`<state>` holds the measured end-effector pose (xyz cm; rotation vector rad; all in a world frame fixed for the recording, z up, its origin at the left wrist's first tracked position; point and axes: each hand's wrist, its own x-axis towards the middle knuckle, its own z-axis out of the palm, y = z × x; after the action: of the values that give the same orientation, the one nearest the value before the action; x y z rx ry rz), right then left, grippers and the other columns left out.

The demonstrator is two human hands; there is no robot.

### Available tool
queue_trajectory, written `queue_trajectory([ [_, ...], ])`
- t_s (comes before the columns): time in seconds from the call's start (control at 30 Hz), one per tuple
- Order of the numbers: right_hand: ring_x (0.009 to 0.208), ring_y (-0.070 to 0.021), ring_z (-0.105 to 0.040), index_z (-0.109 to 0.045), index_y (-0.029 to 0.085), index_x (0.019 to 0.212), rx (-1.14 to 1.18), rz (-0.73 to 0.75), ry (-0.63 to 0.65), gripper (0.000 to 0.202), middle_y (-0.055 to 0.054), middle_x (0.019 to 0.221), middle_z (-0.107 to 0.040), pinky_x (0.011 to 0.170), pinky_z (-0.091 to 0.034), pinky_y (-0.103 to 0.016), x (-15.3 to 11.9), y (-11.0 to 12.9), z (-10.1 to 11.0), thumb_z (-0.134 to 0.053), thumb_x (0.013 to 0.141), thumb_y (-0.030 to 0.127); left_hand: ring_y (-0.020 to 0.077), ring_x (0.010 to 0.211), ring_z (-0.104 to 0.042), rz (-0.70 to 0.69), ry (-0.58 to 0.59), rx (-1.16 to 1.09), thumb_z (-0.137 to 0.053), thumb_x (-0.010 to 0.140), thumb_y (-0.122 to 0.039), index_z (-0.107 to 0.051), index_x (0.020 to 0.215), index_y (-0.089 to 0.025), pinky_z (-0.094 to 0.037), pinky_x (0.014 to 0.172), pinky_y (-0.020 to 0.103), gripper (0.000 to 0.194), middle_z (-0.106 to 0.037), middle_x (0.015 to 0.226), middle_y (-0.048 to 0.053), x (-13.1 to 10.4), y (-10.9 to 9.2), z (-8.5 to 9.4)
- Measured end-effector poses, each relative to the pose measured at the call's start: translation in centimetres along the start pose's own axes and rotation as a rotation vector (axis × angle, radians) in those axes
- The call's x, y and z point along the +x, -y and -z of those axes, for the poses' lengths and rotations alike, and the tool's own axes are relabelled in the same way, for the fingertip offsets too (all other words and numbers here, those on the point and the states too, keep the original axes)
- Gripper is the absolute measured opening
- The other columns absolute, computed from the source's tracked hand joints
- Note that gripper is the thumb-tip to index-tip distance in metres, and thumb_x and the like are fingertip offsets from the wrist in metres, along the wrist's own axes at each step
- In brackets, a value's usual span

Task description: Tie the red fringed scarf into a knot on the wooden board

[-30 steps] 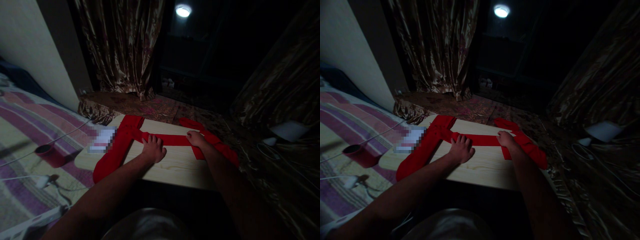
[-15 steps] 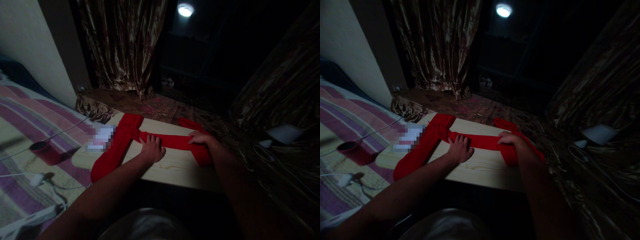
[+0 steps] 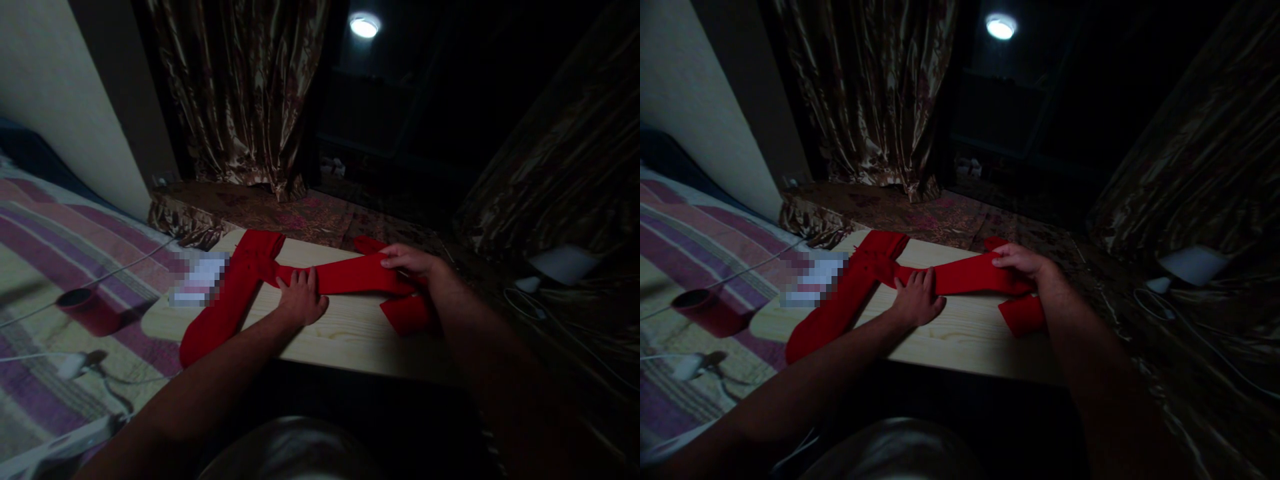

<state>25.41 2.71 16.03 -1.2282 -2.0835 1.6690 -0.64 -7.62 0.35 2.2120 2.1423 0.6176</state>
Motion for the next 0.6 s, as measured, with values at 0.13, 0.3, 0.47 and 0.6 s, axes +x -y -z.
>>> queue_trajectory([
  [0.13,0.074,-0.0172,-0.069,-0.072,0.013,0.09,0.204,0.139,-0.02,0.038,-0.006,0.084,-0.076,0.074,-0.052,-0.028,0.5,-0.7,-1.2,-0.086,0.064,0.038,0.0415,0.135,-0.04,-0.021,-0.085,-0.032,-0.05,0.087,-0.059,-0.025,0.157,-0.009,-0.018,0.113,0.068,0.089,-0.046,0.147,0.026,0.0,0.1,-0.1],
  [0.3,0.079,-0.0169,-0.07,-0.073,0.015,0.096,0.329,0.248,-0.039,0.038,-0.006,0.091,-0.076,0.078,-0.053,-0.027,1.9,-1.6,-3.4,-0.086,0.066,0.034,0.0372,0.141,-0.036,-0.169,-0.192,-0.08,-0.055,0.087,-0.059,-0.026,0.155,-0.007,-0.02,0.117,0.058,0.091,-0.042,0.153,0.026,0.2,-0.3,-0.1],
  [0.47,0.082,-0.0169,-0.07,-0.072,0.017,0.102,0.385,0.305,-0.001,0.039,-0.005,0.094,-0.076,0.082,-0.053,-0.029,2.6,-2.0,-6.1,-0.085,0.07,0.036,0.0343,0.138,-0.043,-0.255,-0.241,-0.169,-0.058,0.086,-0.059,-0.027,0.153,-0.003,-0.028,0.116,0.05,0.093,-0.047,0.149,0.025,0.3,-0.5,0.0],
  [0.6,0.08,-0.0152,-0.069,-0.069,0.016,0.101,0.325,0.29,0.086,0.038,-0.003,0.093,-0.075,0.08,-0.052,-0.027,2.9,-2.6,-7.7,-0.084,0.075,0.039,0.0327,0.128,-0.054,-0.235,-0.218,-0.2,-0.06,0.085,-0.042,-0.029,0.153,-0.003,-0.039,0.108,0.047,0.084,-0.055,0.142,0.023,0.4,-0.2,0.2],
])
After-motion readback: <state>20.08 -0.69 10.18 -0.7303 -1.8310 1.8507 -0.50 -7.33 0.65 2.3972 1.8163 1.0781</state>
